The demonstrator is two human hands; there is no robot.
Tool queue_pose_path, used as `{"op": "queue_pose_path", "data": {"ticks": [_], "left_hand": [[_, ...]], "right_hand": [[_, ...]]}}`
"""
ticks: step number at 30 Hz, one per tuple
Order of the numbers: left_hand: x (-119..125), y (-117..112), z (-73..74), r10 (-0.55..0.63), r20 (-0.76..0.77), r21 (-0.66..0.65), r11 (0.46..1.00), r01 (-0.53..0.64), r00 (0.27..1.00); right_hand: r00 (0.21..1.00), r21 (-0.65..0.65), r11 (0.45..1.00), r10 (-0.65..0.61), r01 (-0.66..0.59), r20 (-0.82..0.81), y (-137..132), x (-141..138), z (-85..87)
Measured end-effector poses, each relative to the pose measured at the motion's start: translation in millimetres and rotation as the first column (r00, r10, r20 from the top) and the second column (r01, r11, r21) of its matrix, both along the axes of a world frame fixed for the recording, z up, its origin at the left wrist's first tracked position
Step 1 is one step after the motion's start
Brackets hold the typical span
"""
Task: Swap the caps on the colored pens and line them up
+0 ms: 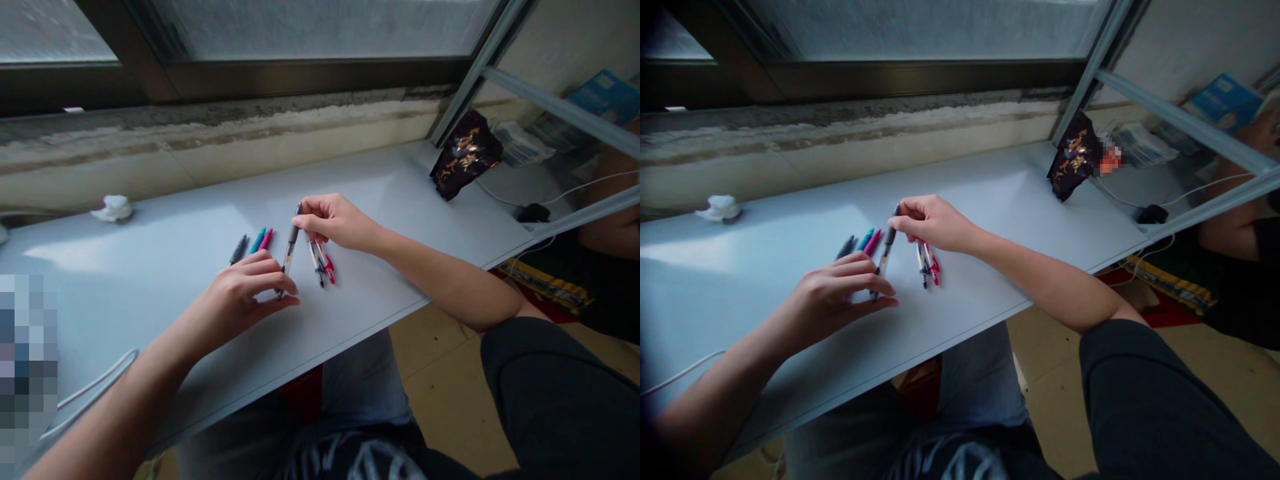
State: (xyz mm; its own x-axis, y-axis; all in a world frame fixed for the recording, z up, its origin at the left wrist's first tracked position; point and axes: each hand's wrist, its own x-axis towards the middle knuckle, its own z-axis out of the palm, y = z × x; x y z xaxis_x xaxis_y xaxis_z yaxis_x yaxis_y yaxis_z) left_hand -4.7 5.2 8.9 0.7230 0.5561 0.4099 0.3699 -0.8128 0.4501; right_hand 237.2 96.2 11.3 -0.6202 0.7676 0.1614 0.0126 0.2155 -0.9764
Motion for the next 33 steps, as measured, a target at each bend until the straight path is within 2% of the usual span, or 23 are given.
{"op": "queue_pose_path", "data": {"ticks": [8,12,20,33], "left_hand": [[4.7,-5.9,2.3,0.023,0.034,-0.143,0.990,-0.018,0.999],[2.9,-5.7,0.3,0.041,0.032,-0.180,0.983,-0.034,0.999],[3.6,-8.4,-5.8,0.018,-0.062,-0.124,0.992,-0.026,0.998],[5.4,-14.9,0.9,-0.017,-0.070,-0.044,0.999,0.014,0.997]], "right_hand": [[0.999,-0.065,0.997,0.027,-0.029,-0.021,-1.2,-0.1,-0.6],[0.997,-0.053,0.997,0.046,-0.050,-0.069,0.0,0.6,1.5],[0.995,-0.091,0.992,0.078,-0.083,-0.064,-1.3,-1.4,-1.0],[0.996,-0.081,0.993,0.091,-0.091,-0.002,-3.6,-3.3,-0.8]]}}
